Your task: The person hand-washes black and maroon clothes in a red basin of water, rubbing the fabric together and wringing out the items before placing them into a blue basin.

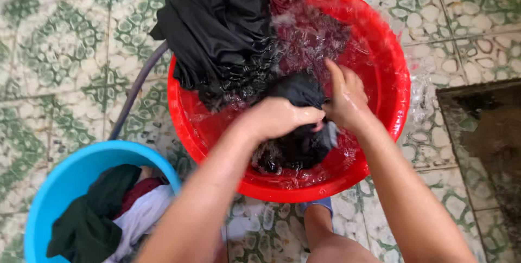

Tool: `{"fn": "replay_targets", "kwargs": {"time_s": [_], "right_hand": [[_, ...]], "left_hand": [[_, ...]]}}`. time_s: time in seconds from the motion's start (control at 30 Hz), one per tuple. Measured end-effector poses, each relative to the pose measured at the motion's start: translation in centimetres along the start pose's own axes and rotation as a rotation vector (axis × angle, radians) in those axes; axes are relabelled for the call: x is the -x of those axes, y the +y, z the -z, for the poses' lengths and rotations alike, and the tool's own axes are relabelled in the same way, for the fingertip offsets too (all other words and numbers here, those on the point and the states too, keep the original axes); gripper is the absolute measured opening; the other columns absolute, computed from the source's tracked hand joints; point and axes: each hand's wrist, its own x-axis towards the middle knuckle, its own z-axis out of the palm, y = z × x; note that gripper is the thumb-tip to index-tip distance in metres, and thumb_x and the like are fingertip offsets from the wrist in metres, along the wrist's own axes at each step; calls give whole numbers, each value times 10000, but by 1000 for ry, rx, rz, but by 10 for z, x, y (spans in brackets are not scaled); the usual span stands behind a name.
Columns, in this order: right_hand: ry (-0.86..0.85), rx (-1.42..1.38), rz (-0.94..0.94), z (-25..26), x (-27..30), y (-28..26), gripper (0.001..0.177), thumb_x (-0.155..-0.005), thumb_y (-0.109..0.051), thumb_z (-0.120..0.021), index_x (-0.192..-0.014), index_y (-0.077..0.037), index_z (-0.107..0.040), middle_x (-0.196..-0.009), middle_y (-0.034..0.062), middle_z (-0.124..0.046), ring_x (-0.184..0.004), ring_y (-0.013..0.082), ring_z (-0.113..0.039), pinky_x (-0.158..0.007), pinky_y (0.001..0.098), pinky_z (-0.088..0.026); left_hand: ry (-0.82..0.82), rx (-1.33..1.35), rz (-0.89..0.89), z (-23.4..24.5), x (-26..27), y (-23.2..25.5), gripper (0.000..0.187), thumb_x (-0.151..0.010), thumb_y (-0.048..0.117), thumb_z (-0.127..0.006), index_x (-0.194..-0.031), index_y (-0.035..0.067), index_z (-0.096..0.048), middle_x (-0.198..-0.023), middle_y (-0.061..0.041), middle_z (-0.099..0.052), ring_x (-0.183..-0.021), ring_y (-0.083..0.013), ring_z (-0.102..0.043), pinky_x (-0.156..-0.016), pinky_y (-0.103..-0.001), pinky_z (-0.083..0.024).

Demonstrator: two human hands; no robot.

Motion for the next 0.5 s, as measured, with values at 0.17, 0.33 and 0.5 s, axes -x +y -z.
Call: {"fn": "replay_targets", "kwargs": {"time_s": [0.17, 0.33, 0.5], "right_hand": [[-55, -853, 884, 38, -25, -22, 829, -688, -141, -897, -1417, -46, -514, -1404, 179, -568, -1331, 255, -527, -1161, 386, -405], [-227, -1219, 303, 62, -9, -9, 725, -747, -104, -840, -1411, -37, -557, -1323, 43, -672, -1202, 145, -619, -1077, 308, -485], [-160, -1030, 250, 85, 42, 21, 762, -737, -70, -870, -1395, -27, -487, -1205, 75, -670, -1128, 129, -609, -999, 301, -502]], "left_hand": [[-311, -296, 195, 22, -21, 126, 302, -796, 215, -772, -950, -32, -692, -804, -68, -710, -747, -204, -666, -709, -366, -581], [-388, -1325, 717, 38, -28, 191, 524, -718, 446, -839, -1038, 37, -767, -965, -174, -773, -885, -318, -737, -853, -398, -577], [-159, -1358, 366, 68, -11, 139, 567, -665, 455, -857, -1044, 45, -757, -982, -205, -753, -929, -376, -702, -842, -454, -556]]}}
